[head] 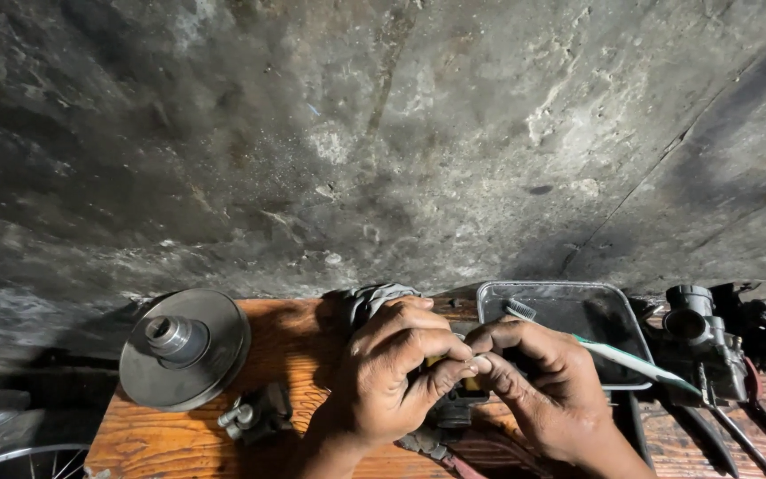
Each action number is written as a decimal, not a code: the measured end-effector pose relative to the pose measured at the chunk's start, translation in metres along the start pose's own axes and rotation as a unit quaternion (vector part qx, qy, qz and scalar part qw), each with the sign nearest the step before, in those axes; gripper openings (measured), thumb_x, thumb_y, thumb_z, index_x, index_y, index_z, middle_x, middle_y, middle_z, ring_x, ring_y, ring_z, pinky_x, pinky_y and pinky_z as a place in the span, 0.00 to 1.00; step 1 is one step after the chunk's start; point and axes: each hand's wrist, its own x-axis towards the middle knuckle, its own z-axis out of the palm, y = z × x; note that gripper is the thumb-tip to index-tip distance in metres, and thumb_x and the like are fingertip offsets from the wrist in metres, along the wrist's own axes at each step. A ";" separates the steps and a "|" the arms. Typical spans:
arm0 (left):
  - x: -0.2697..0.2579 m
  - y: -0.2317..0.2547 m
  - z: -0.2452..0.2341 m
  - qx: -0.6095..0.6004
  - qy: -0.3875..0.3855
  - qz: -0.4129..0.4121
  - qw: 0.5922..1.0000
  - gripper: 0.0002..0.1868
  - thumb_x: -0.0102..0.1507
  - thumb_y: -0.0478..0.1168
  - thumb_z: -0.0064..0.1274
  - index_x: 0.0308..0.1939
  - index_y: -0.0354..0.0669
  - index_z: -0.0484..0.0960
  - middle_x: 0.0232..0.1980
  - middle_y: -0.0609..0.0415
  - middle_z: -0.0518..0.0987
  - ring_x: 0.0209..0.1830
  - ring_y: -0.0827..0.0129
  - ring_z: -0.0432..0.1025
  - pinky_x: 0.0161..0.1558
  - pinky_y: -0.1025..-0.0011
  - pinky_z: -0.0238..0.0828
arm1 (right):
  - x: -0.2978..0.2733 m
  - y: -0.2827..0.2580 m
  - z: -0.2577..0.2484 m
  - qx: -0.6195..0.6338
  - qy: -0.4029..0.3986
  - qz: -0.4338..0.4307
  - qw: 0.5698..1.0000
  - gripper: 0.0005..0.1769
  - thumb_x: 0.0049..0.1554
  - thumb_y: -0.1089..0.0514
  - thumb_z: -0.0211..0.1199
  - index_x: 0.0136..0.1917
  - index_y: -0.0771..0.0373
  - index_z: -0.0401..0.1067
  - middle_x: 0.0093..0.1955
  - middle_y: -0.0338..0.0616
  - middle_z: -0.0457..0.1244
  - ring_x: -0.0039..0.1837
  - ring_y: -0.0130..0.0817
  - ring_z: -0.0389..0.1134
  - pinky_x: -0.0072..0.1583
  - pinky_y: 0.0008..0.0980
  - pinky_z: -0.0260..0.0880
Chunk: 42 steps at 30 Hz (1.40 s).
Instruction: The person cleans a yellow mechanical component using a toothbrush and a rag. They scrub the component, wipe it with the rag, and then handle a silver metal part, wiping it as well. The task involves cleaning and handling various mechanical parts on a wooden workbench.
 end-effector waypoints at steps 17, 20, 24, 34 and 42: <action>-0.002 -0.022 -0.031 0.110 -0.032 -0.018 0.993 0.06 0.69 0.32 0.48 0.44 0.36 0.81 0.42 0.49 0.80 0.38 0.58 0.77 0.46 0.63 0.73 | 0.009 0.002 -0.005 -0.170 0.043 -0.110 0.978 0.08 0.56 0.59 0.66 0.48 0.63 0.76 0.47 0.44 0.69 0.46 0.32 0.73 0.52 0.27 0.72; -0.005 -0.026 -0.034 0.091 -0.076 -0.044 0.992 0.06 0.66 0.27 0.51 0.42 0.35 0.83 0.41 0.48 0.80 0.39 0.56 0.76 0.41 0.65 0.71 | 0.009 0.005 -0.008 -0.219 0.034 -0.118 0.968 0.09 0.55 0.59 0.66 0.49 0.62 0.77 0.48 0.42 0.68 0.47 0.35 0.68 0.51 0.30 0.70; -0.009 -0.029 -0.032 0.085 -0.122 -0.047 0.988 0.07 0.62 0.24 0.54 0.38 0.38 0.83 0.35 0.52 0.85 0.30 0.59 0.77 0.50 0.63 0.72 | 0.010 0.002 -0.011 -0.252 0.000 -0.114 0.961 0.10 0.55 0.59 0.65 0.51 0.57 0.78 0.44 0.39 0.65 0.46 0.40 0.60 0.49 0.36 0.62; -0.024 -0.036 -0.031 0.092 -0.148 -0.113 0.978 0.06 0.62 0.29 0.59 0.42 0.43 0.82 0.28 0.55 0.84 0.23 0.59 0.74 0.56 0.63 0.70 | 0.005 -0.005 -0.005 -0.245 -0.099 -0.024 0.964 0.20 0.50 0.48 0.69 0.57 0.50 0.80 0.55 0.34 0.68 0.55 0.39 0.61 0.59 0.45 0.58; -0.028 -0.039 -0.036 0.094 -0.154 -0.095 0.979 0.10 0.60 0.24 0.51 0.37 0.43 0.80 0.18 0.54 0.69 0.21 0.57 0.66 0.43 0.63 0.70 | 0.002 0.016 0.001 -0.336 -0.111 -0.053 0.934 0.26 0.47 0.42 0.71 0.59 0.45 0.78 0.55 0.31 0.67 0.64 0.40 0.61 0.57 0.49 0.57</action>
